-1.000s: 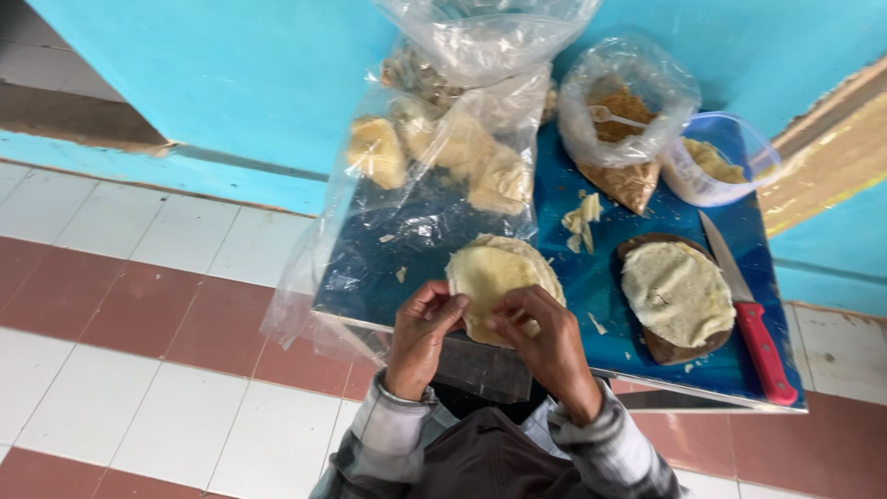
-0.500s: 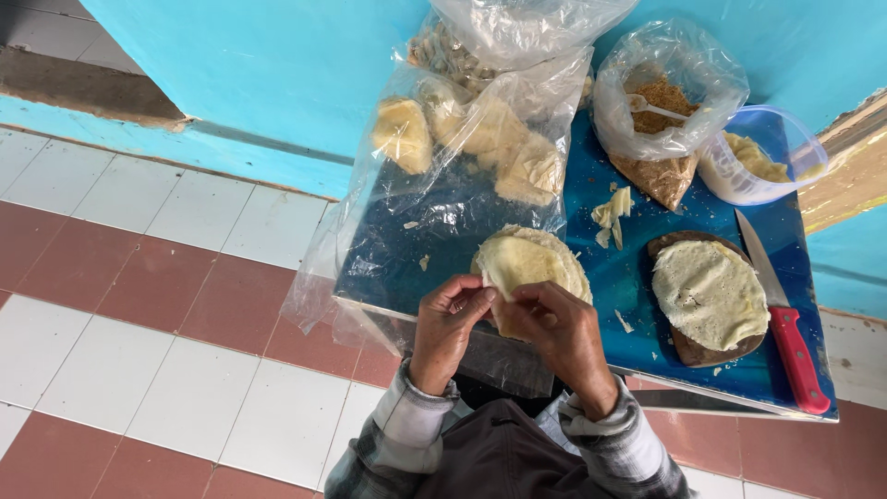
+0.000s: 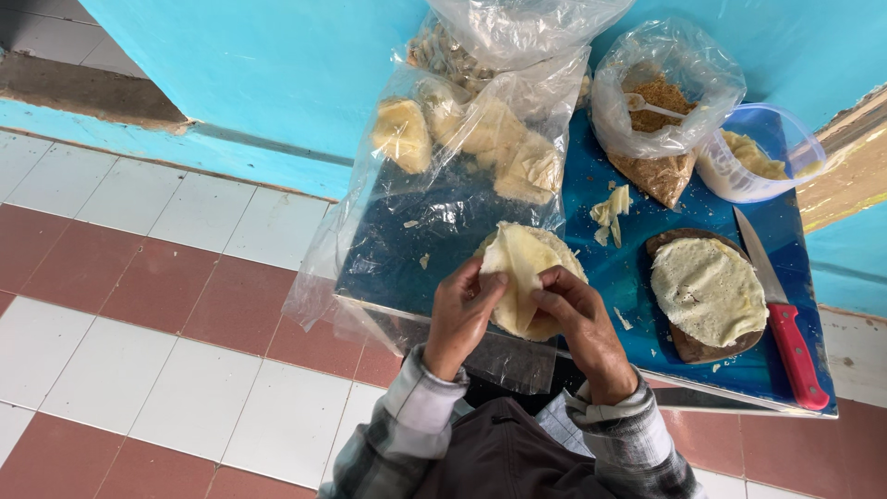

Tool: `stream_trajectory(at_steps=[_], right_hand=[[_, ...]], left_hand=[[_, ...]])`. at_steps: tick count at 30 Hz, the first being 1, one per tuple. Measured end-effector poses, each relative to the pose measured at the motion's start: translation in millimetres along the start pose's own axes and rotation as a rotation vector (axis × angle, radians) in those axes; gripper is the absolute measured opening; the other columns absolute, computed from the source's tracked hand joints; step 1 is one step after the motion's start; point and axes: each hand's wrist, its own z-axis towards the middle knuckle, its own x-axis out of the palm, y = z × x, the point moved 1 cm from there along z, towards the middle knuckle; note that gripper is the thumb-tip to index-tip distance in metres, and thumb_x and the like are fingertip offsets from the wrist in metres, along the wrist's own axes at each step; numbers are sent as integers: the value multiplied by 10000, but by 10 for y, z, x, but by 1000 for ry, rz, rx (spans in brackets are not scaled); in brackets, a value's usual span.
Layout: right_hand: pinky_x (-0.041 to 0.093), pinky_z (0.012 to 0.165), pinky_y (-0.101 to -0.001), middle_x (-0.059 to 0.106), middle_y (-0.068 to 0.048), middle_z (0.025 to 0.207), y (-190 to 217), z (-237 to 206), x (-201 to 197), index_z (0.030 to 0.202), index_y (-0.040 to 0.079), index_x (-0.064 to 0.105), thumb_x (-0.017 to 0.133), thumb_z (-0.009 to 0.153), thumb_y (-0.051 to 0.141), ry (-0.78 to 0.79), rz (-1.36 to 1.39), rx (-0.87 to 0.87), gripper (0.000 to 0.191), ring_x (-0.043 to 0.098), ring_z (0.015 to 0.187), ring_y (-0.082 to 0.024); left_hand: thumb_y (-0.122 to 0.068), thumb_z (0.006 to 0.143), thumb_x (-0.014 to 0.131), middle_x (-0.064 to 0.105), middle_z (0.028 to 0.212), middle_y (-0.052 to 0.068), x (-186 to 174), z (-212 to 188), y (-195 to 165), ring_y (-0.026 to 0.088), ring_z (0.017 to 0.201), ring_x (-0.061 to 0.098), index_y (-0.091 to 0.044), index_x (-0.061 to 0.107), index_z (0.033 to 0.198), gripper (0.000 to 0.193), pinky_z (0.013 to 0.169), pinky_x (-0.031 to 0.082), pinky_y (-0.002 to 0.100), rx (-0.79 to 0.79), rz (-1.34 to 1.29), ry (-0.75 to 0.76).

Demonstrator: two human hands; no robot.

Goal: The person peels thin dough sheets one at a time from a stack of round dough discs on a small table, stretches and flattens each sheet by hand, and stacks the separated sheets. They use a knife to cut a thick dough block into pieces and continue peeling and stacking the thin sheets.

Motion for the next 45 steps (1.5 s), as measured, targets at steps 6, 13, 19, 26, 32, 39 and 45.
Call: stream_trajectory(at_steps=[6, 13, 19, 26, 32, 39, 45], right_hand=[[443, 607, -228, 600, -27, 840, 22, 18, 118, 1044, 23, 586, 736, 969, 249, -348, -389, -290, 282, 515, 745, -59], [425, 606, -204, 633, 2, 869, 20, -20, -189, 1058, 20, 626, 724, 993, 183, -512, -338, -470, 201, 500, 723, -36], [535, 678, -228, 748, -31, 955, -25, -23, -265, 1130, 21, 709, 687, 979, 201, -274, 36, -113, 236, 662, 790, -63], [587, 725, -293, 767, -97, 990, 86, -96, -496, 1100, 9, 751, 721, 980, 152, -352, 341, -161, 189, 712, 811, -141], [614, 773, -339, 763, -104, 1025, 278, -223, -883, 1131, 23, 725, 697, 995, 164, -424, 430, -177, 198, 741, 866, -191], [600, 781, -318, 762, -86, 1051, 702, -538, -1816, 1155, 29, 731, 714, 1000, 152, -516, 323, -226, 199, 735, 904, -184], [550, 752, -290, 737, -74, 985, 1286, -341, -2546, 1133, 29, 753, 756, 1113, 135, -559, -450, -476, 108, 666, 820, -112]], left_hand=[[-25, 1006, 671, 721, 947, 30, 363, -102, 14, 68, 822, 705, 21, 696, 1073, 85, 689, 570, 237, 348, 166, -57], [-68, 978, 714, 734, 961, 30, 259, -114, 68, 66, 823, 648, -4, 720, 1118, 155, 737, 528, 234, 39, -296, 39], [-92, 994, 705, 720, 1074, 14, 300, -142, 106, 72, 974, 644, -22, 680, 1171, 192, 890, 516, 255, -74, -540, 122], [-83, 1089, 681, 730, 986, 73, 311, -116, 155, 138, 827, 688, -29, 689, 1160, 90, 741, 563, 293, 105, -707, 146], [14, 898, 681, 745, 1065, 83, 57, -17, 65, 170, 948, 726, -71, 685, 1153, 269, 843, 587, 324, 6, -907, -69], [-7, 970, 690, 724, 1101, 65, -131, -4, -133, 166, 991, 697, -41, 686, 1166, 199, 915, 566, 329, 1, -820, -86], [-7, 978, 674, 721, 1112, 61, 92, 28, -181, 157, 1021, 688, -33, 683, 1188, 212, 926, 561, 320, -90, -826, -5]])
